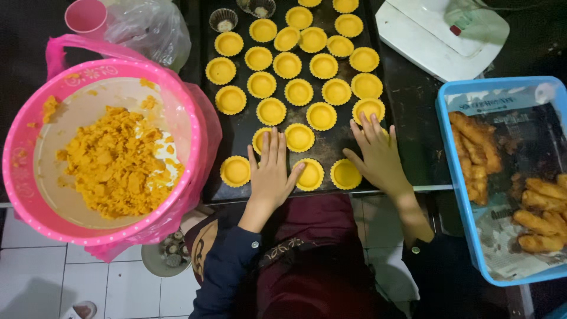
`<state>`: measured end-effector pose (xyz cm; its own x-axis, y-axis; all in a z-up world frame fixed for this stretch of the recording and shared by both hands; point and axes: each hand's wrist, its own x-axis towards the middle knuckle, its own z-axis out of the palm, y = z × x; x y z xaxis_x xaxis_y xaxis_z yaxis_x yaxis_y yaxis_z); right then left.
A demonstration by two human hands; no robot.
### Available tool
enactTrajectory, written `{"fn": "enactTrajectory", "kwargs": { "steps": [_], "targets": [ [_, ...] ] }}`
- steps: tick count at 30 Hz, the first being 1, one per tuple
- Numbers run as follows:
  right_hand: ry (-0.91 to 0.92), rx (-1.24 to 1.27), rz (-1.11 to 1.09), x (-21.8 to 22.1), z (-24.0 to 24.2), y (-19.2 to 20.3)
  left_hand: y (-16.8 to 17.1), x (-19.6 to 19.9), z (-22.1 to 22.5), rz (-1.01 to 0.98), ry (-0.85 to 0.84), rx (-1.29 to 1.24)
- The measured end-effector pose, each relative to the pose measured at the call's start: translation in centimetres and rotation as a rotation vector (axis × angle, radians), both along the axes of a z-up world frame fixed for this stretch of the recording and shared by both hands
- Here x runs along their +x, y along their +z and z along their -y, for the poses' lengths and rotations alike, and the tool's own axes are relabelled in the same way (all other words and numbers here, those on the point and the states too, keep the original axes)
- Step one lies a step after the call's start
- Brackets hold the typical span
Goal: The person organizes empty yellow pastry molds on a black tray by hand and then fills them one at a time with dough from a pink bucket.
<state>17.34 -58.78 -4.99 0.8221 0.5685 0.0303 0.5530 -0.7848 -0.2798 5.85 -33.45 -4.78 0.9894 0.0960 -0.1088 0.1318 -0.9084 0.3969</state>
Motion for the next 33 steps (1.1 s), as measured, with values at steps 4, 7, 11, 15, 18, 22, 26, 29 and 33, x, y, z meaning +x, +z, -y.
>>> {"fn": "enactTrajectory", "kwargs": {
  "steps": [4,7,11,15,18,22,26,29,33],
  "targets": [
    [-0.028,0.000,-0.046,-0.1,-0.2,0.8,1.1,-0.3,0.0,0.002,-0.015,-0.009],
    [-0.050,-0.008,-0.073,-0.1,-0.3,1.2,3.6,-1.1,-0.3,-0.004,0.000,-0.095],
    [-0.040,0.051,-0.073,-0.7,-0.6,2.0,3.9,-2.5,-2.0,-0.069,0.122,-0.029],
    [0.013,0.093,-0.024,-1.8,-1.7,2.9,0.6,-3.5,-3.6,-0.145,0.239,0.091],
    [0.104,0.089,-0.031,-3.1,-3.7,2.6,0.6,-3.6,-3.1,-0.175,0.239,0.090],
    [0.148,0.009,-0.178,-4.6,-5.9,4.1,1.8,-3.6,-1.8,-0.178,0.263,0.142],
    [0.124,-0.006,-0.248,-4.2,-5.2,3.7,2.1,-4.1,-1.2,-0.193,0.288,0.128],
    [0.111,-0.006,-0.233,-4.2,-4.1,3.8,2.4,-4.4,-0.4,-0.199,0.286,0.134],
    [0.118,0.051,-0.213,-4.3,-3.1,3.1,2.7,-4.7,0.6,-0.175,0.263,0.092]
  ]
}}
